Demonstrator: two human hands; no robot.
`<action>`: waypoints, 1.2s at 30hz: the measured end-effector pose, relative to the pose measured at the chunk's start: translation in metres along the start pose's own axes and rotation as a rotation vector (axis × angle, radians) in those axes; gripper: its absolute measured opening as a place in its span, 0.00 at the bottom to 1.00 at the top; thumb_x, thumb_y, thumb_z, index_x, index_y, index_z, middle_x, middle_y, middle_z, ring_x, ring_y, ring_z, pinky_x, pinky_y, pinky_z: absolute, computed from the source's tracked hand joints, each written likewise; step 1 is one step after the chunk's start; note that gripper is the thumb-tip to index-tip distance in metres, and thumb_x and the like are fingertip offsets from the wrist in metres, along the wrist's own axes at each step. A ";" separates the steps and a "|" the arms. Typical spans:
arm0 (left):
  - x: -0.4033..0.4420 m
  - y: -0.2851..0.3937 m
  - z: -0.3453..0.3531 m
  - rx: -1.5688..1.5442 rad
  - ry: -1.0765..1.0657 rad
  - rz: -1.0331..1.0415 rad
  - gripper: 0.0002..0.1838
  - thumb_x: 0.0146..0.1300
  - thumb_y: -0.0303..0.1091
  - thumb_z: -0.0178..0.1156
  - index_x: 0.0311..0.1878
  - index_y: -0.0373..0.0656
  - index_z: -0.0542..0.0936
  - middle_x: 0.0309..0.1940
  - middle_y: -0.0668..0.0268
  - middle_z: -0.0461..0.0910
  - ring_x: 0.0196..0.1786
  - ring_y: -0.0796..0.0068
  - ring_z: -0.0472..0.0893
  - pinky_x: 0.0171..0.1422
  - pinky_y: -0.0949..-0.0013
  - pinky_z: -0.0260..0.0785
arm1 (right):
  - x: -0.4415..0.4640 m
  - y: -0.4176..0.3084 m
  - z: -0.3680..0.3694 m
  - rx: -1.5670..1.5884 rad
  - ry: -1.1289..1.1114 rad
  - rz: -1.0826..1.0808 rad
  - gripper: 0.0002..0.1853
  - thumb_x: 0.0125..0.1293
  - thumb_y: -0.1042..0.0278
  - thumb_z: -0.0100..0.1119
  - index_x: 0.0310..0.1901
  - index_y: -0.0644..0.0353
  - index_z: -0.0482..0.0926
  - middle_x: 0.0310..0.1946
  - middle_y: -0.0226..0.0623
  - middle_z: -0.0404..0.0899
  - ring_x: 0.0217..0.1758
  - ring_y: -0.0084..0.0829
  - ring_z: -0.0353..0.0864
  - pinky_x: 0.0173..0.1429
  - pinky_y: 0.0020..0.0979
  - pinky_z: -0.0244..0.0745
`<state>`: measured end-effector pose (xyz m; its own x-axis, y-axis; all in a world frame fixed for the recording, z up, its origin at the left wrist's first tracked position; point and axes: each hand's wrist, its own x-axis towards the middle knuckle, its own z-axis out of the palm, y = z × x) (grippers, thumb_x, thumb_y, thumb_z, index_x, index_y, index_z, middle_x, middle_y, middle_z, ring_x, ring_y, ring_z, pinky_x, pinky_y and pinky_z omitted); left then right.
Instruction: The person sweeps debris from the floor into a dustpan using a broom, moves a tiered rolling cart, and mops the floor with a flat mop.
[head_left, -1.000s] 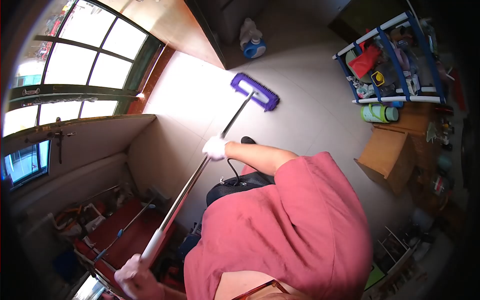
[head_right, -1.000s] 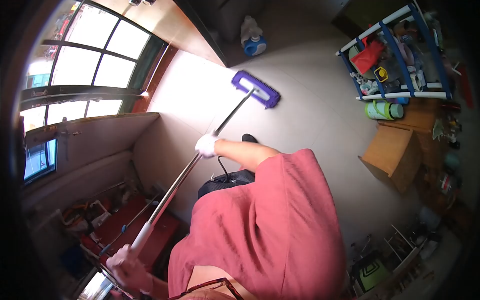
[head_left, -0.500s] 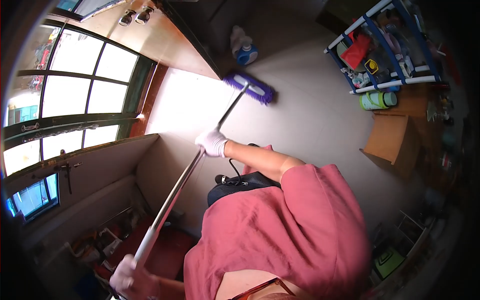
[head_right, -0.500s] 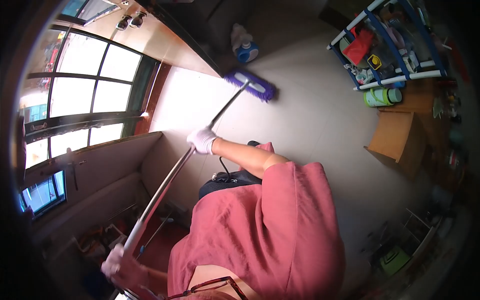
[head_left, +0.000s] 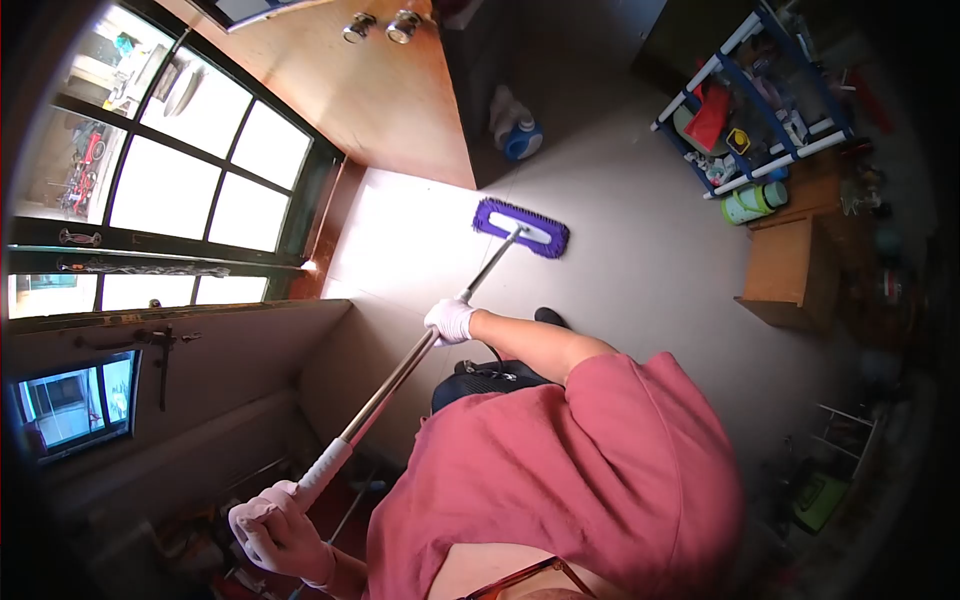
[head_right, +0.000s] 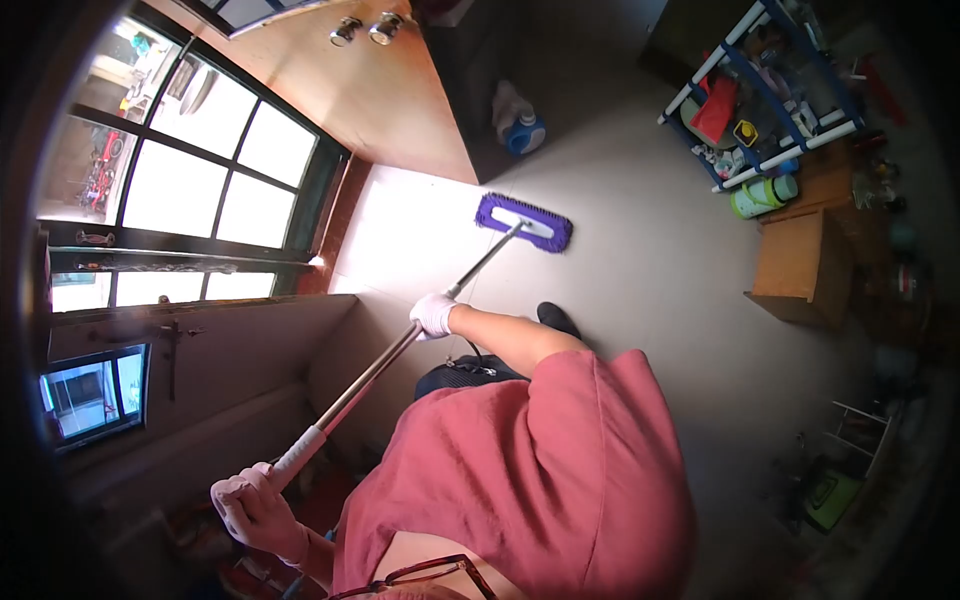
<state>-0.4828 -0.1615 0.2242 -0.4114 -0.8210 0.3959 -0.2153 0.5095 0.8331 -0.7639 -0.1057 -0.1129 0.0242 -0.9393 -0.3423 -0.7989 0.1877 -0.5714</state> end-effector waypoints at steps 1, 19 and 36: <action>0.005 -0.007 0.001 -0.097 -0.002 0.014 0.15 0.72 0.33 0.35 0.29 0.38 0.65 0.19 0.69 0.58 0.19 0.77 0.60 0.32 0.65 0.69 | -0.004 -0.008 -0.013 0.036 -0.060 0.023 0.20 0.44 0.47 0.67 0.33 0.54 0.82 0.32 0.44 0.82 0.38 0.44 0.82 0.45 0.41 0.77; 0.043 -0.012 0.049 -0.683 0.003 0.117 0.13 0.72 0.35 0.39 0.35 0.38 0.67 0.16 0.71 0.63 0.17 0.78 0.63 0.27 0.72 0.66 | 0.064 0.166 -0.495 0.556 1.256 -0.115 0.59 0.37 0.34 0.74 0.59 0.78 0.61 0.55 0.58 0.70 0.60 0.43 0.70 0.66 0.36 0.62; 0.082 -0.019 0.043 -0.826 0.086 0.033 0.12 0.68 0.33 0.46 0.30 0.39 0.74 0.09 0.76 0.59 0.12 0.80 0.62 0.26 0.67 0.69 | 0.095 -0.002 -0.384 0.467 1.432 -0.137 0.22 0.44 0.67 0.77 0.38 0.68 0.78 0.34 0.36 0.81 0.35 0.27 0.79 0.44 0.31 0.75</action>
<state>-0.5505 -0.2273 0.2244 -0.3298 -0.8428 0.4253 0.5292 0.2080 0.8226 -0.9912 -0.3054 0.1422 -0.7280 -0.3832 0.5685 -0.5755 -0.1090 -0.8105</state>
